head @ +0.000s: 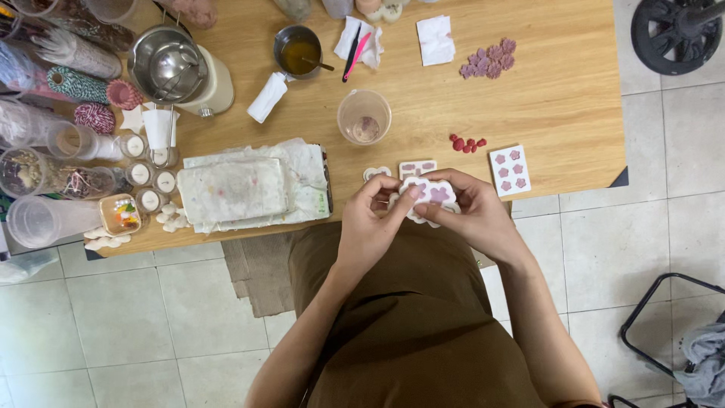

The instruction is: The person organizes and handles small flower-shaped wax decorations by removing them from a mold and placing them onto a surface.

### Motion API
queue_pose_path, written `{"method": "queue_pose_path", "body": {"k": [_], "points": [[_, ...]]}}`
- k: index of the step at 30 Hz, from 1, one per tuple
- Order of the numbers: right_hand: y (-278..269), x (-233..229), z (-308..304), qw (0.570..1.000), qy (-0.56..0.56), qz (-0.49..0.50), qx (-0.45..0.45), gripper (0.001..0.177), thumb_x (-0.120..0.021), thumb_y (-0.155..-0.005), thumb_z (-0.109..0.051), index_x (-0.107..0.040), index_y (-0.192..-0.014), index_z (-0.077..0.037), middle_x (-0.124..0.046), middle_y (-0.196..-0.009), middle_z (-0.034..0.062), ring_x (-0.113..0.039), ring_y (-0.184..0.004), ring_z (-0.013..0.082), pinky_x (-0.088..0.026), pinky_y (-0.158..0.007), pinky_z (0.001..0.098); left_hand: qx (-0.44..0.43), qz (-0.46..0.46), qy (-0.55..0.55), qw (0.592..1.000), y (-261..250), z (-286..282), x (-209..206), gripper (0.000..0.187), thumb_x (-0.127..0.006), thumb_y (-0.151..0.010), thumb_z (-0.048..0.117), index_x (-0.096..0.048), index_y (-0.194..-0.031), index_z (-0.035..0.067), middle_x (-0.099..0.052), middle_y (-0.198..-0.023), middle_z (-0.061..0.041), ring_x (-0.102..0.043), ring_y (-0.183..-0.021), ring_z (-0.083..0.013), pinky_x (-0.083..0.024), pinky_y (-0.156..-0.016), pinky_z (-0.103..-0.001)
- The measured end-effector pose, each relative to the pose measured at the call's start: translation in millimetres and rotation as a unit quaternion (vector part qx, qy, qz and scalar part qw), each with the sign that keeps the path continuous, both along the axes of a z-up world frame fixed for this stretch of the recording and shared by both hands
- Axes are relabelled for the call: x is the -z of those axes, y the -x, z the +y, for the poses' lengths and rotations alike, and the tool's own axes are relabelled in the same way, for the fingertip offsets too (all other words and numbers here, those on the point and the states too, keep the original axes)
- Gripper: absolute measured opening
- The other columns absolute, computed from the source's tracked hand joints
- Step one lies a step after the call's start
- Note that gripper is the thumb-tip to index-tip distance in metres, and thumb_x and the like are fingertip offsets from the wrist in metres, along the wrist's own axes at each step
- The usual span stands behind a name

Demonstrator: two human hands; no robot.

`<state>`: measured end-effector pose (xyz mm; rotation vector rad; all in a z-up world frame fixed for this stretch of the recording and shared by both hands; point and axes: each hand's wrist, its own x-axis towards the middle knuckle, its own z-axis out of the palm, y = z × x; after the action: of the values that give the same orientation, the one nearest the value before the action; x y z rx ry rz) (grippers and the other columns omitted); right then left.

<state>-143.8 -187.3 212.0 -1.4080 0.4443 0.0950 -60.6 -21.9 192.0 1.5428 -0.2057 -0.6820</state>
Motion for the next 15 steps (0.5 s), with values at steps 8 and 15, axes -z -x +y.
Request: {"method": "queue_pose_path", "body": {"k": [8, 15], "points": [[-3, 5, 3, 0.999, 0.011, 0.033, 0.028, 0.026, -0.064, -0.103, -0.018, -0.071, -0.123, -0.002, -0.073, -0.092, -0.0001, -0.059, -0.078, 0.0029, -0.046, -0.067, 0.0196, -0.034, -0.123, 0.044, 0.991, 2, 10, -5, 0.014, -0.075, -0.099, 0.012, -0.067, -0.096, 0.001, -0.067, -0.086, 0.0, -0.058, -0.077, -0.0041, -0.048, -0.072, -0.021], [-13, 4, 10, 0.998, 0.013, 0.014, 0.054, 0.018, -0.066, -0.102, -0.018, -0.073, -0.108, -0.002, -0.07, -0.083, -0.0027, -0.057, -0.072, 0.0012, -0.045, -0.062, 0.0194, -0.05, -0.027, 0.041, 0.998, 0, 10, -15, 0.015, -0.071, -0.098, 0.016, -0.068, -0.104, 0.003, -0.07, -0.088, 0.002, -0.062, -0.077, -0.0032, -0.049, -0.068, -0.02]]}}
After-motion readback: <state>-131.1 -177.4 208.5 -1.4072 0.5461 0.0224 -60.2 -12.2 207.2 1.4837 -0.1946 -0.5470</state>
